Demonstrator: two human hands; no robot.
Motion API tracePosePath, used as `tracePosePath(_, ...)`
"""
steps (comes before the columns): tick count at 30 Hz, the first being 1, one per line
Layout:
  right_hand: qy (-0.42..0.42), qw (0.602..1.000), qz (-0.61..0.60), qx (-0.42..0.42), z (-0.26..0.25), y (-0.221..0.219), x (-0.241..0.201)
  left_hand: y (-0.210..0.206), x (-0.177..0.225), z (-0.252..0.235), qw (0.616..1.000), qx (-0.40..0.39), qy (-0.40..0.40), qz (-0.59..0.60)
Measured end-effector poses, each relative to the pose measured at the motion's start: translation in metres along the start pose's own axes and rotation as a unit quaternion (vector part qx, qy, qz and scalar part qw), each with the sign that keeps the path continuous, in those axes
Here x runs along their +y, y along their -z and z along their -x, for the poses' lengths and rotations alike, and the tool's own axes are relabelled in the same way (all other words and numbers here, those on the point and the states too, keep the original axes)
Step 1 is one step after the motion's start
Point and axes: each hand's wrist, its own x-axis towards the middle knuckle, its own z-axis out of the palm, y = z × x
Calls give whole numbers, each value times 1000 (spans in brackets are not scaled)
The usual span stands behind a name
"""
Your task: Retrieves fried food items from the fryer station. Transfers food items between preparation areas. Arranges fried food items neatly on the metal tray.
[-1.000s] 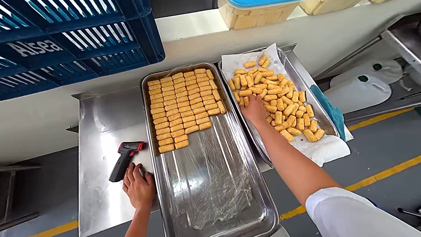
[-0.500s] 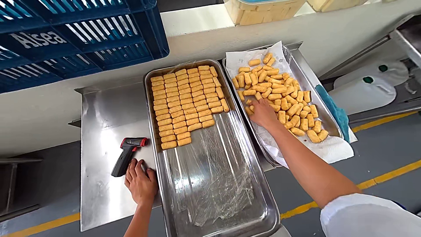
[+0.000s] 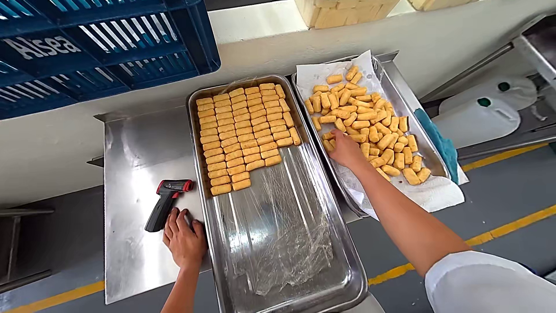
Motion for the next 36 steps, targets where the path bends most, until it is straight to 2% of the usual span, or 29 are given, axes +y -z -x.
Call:
tracePosePath(5, -5, 1000, -1, -2, 2, -1, 1, 0, -2, 1, 1000, -4, 4, 4)
tracePosePath(7, -5, 999, -28, 34, 6, 11, 0, -1, -2, 1, 1000, -5, 2, 1)
tracePosePath(9, 20, 996, -41, 82, 16, 32, -18, -2, -3, -1, 1000, 1, 0, 0)
tracePosePath(11, 94, 992, -19, 78, 30, 38, -49, -3, -5, 0, 1000, 1, 1, 0)
tracePosePath(14, 241, 968, 53, 38, 38, 11, -86, -4, -5, 1, 1000, -6, 0, -4)
tracePosePath(16, 326, 941, 85, 39, 27, -21, -93, -3, -5, 0, 1000, -5, 0, -2)
tracePosePath(19, 400, 911, 86, 57, 17, -53, -88, 0, -4, -1, 1000, -13, 2, -2)
tracePosePath(21, 384, 918, 52, 80, 21, -58, -81, -2, -5, -2, 1000, -12, 2, -3)
tracePosePath(25, 233, 970, 6, 66, 41, -60, -80, -5, -7, 0, 1000, -9, 5, -2)
tracePosePath(28, 159, 985, -39, 49, 41, -67, -94, -3, -6, -1, 1000, -6, 1, -3)
tracePosePath(32, 154, 982, -86, 70, 34, -72, -98, -2, -4, -2, 1000, -5, -5, -1)
tracePosePath(36, 179, 980, -64, 63, 30, -73, -94, -2, -5, -1, 1000, -8, -3, 0)
